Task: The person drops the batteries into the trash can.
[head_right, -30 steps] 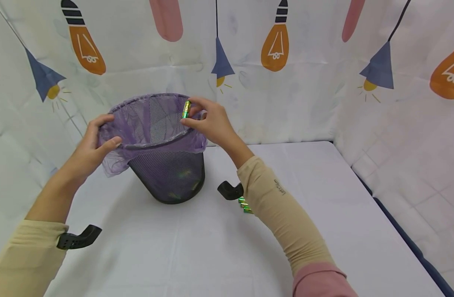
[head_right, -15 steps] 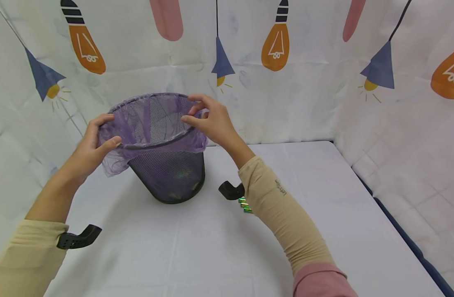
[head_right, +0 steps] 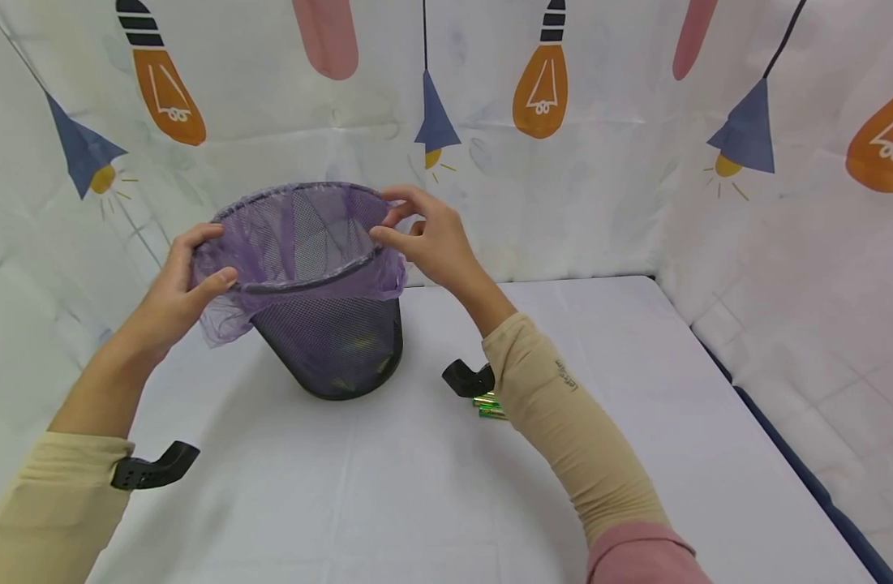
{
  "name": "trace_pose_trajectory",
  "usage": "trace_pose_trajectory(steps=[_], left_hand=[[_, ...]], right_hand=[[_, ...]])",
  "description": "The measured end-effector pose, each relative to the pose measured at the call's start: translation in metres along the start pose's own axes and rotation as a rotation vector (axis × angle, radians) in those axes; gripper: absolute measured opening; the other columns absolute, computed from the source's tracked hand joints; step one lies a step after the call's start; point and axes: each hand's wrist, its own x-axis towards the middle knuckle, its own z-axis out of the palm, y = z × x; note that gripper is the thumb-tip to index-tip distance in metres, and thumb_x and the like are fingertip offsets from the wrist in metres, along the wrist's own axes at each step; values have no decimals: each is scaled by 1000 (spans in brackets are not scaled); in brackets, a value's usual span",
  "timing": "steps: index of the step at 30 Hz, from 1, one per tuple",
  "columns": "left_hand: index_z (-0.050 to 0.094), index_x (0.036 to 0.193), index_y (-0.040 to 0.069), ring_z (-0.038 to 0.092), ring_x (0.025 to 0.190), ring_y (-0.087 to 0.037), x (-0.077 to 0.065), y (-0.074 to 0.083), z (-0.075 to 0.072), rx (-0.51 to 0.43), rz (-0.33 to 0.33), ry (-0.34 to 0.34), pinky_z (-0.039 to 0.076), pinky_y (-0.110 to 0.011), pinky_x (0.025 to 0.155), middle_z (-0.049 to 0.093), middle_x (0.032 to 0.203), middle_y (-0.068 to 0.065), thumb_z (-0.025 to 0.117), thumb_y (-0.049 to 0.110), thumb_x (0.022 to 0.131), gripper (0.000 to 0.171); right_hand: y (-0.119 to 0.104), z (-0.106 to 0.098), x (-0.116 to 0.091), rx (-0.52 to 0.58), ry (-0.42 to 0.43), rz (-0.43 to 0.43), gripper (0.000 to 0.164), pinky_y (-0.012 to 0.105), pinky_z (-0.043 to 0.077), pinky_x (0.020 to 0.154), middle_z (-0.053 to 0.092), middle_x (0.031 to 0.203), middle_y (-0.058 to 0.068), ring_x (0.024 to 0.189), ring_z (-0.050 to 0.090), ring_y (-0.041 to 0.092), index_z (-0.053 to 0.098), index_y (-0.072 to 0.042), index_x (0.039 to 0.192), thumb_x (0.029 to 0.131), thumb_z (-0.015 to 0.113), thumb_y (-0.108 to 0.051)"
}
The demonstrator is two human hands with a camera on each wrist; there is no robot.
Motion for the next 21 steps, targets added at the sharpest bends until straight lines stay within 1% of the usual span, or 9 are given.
trace_pose_trajectory(steps=[2, 4, 10, 15, 21], left_hand=[[15, 142, 26, 9, 138, -23, 0, 0, 0, 1, -4, 1, 8, -52, 109, 6, 150, 5, 53, 28, 89, 65], [15, 142, 26, 10, 137, -23, 0, -1, 0, 1, -8, 4, 9, -51, 109, 6, 150, 5, 53, 28, 89, 65], [15, 142, 26, 11, 137, -22, 1, -1, 0, 2, -5, 4, 9, -51, 108, 6, 150, 4, 53, 29, 89, 65], [15, 142, 28, 11, 137, -23, 0, -1, 0, -2, -9, 1, 9, -51, 108, 6, 150, 4, 53, 29, 89, 65], [15, 142, 27, 10, 137, -23, 1, -2, 0, -1, -6, 2, 8, -52, 109, 5, 150, 4, 53, 28, 89, 65]], right_hand=[[2, -2, -2, 12, 3, 5, 41, 22, 40, 51, 61, 92, 7, 53, 45, 22, 54, -11, 121, 82, 67, -15], [3, -3, -4, 19, 4, 9, 39, 22, 39, 51, 61, 92, 6, 53, 45, 22, 54, -11, 120, 83, 66, -16], [6, -8, -11, 28, 6, 17, 37, 23, 36, 50, 61, 95, 8, 50, 44, 14, 55, -10, 121, 85, 63, -16], [7, -11, -15, 39, 13, 11, 35, 23, 33, 48, 62, 100, 12, 49, 45, 14, 55, -8, 121, 87, 61, -15], [9, -14, -20, 34, 22, -1, 36, 23, 32, 48, 61, 97, 12, 49, 45, 13, 54, -5, 121, 87, 60, -14]])
